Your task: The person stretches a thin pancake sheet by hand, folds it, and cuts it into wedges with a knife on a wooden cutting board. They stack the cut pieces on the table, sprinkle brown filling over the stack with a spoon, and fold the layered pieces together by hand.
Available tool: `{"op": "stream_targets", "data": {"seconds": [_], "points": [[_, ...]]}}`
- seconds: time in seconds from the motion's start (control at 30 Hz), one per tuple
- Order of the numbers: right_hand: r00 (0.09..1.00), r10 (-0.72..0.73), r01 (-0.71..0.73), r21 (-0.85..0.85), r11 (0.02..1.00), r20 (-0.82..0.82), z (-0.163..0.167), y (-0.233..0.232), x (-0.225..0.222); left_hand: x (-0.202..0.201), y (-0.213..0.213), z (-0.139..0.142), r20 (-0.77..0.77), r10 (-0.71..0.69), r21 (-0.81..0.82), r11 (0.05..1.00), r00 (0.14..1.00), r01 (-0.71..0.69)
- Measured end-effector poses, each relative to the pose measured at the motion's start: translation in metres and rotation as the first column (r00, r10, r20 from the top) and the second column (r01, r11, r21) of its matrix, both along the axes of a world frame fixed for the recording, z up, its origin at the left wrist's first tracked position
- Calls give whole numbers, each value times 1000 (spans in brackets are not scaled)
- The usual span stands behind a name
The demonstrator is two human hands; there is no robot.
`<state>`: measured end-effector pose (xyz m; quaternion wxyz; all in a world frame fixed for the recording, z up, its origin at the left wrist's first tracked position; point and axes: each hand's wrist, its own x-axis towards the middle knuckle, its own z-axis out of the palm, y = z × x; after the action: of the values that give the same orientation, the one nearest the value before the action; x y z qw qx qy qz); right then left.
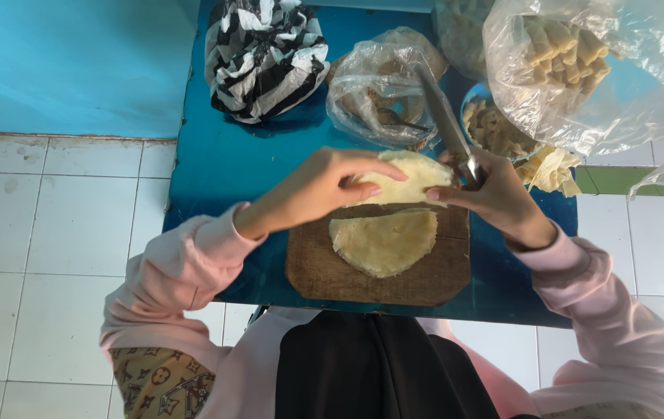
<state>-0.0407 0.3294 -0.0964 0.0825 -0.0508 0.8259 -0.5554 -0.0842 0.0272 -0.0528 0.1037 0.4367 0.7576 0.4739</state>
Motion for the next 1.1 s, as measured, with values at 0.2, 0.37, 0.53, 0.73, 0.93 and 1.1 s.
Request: {"op": "stream_targets", "data": {"seconds": [0.2, 0.37, 0.53, 0.73, 0.93, 1.1], "points": [[911, 131, -54, 202, 978, -391, -14, -1, 29, 28, -15, -42, -814, -40, -75, 997, 579, -36], [737, 401, -169, 426, 889, -544, -19, -5, 48, 50, -28, -51, -930, -194, -206, 979, 311, -6], [743, 496, -267, 480, 835, -449, -11, -4, 54, 57, -35, -51, -930, -250, -263, 965, 269, -15], [706, 564, -392, 428, 814, -428, 0, -2, 58, 63, -46, -55, -909, -273, -280, 960, 315, 23], [796, 496, -412, 288, 864, -349, 10, 12, 56, 69, -60, -48, -816, -78, -120, 992, 572, -36], [999, -6, -6, 319, 948, 38, 1, 9, 36, 76, -40, -42, -512, 305, -174, 878, 803, -445]]}}
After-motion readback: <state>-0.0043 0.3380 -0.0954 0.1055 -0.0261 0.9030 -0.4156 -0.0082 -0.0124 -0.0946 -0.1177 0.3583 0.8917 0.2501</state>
